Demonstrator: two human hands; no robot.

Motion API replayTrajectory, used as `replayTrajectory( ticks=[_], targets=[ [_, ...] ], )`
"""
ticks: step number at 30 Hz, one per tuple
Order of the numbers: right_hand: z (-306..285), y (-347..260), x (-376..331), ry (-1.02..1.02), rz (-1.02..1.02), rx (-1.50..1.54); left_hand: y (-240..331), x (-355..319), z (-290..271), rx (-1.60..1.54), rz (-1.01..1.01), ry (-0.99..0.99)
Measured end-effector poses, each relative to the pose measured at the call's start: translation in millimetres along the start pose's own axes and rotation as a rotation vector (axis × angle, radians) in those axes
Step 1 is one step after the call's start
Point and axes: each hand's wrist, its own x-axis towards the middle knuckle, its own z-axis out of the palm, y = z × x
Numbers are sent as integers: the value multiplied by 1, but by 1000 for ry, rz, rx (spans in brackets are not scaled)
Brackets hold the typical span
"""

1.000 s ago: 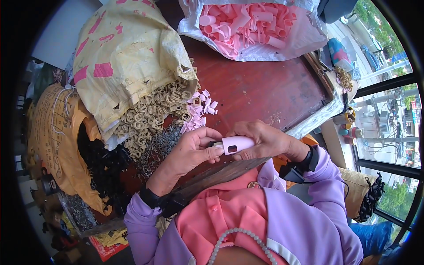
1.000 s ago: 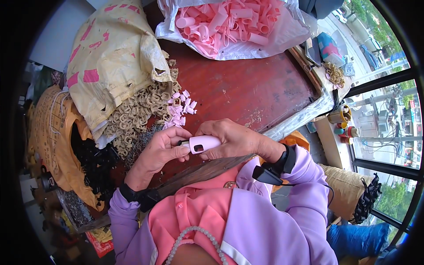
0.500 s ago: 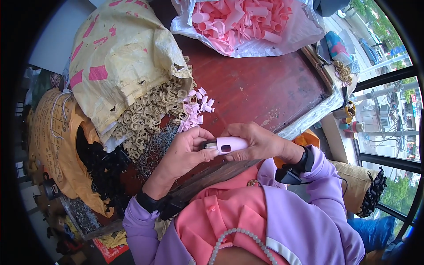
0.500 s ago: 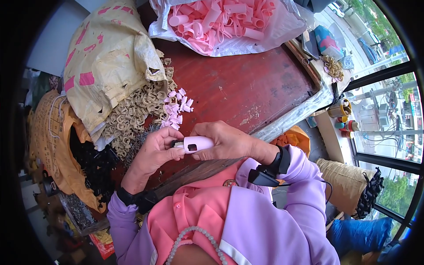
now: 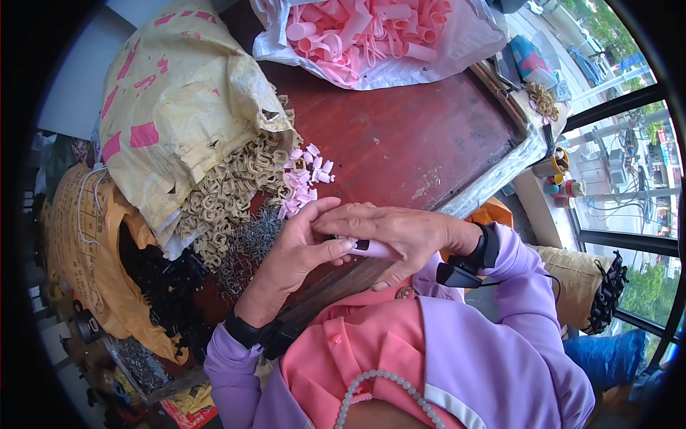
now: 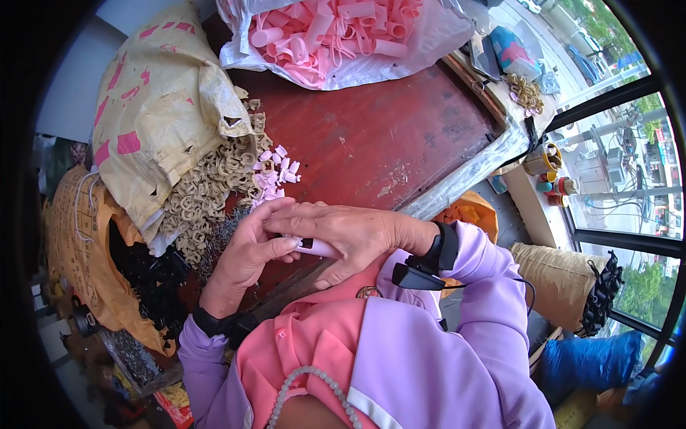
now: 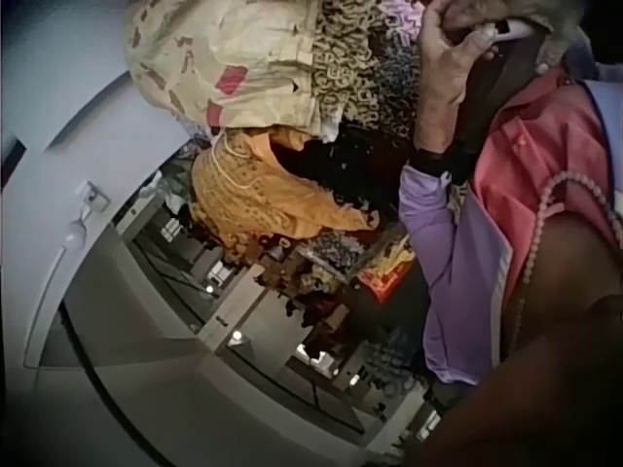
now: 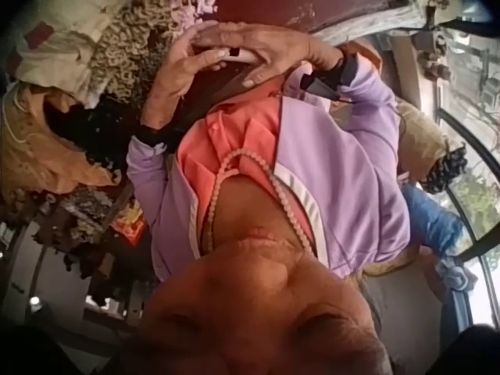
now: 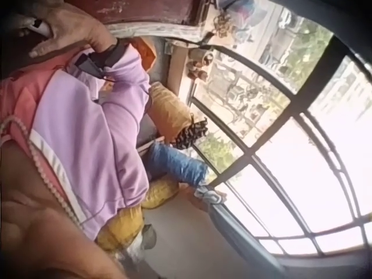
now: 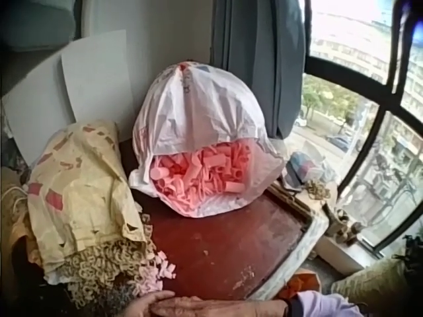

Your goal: The person assembles components by hand by inserting a small metal clip into a black plastic part. They then slide a pink plastic sleeve over the black part and set the completed unit aside before repeating the process.

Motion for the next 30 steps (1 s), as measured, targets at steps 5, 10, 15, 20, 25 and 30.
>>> replayTrajectory(
  ticks=[5, 10, 15, 20, 25, 30],
  targets=[
    [2, 0, -12, 120, -17, 84, 1, 4, 15, -40, -3, 38],
    [-7, -17, -53, 370, 201, -84, -8, 7, 1, 21, -33, -17],
    [-22, -33, -151, 683, 670, -521, -7, -8, -33, 45, 78, 184],
    [-26, -43, -190, 367, 788, -1288, -4, -41, -87, 77, 150, 360],
    [-38, -33, -149, 650, 715, -847, -8, -104, -151, 345, 126, 755],
    [-34, -15, -68, 496, 517, -612, -48, -168, -205, 1576, -64, 1226]
  ],
)
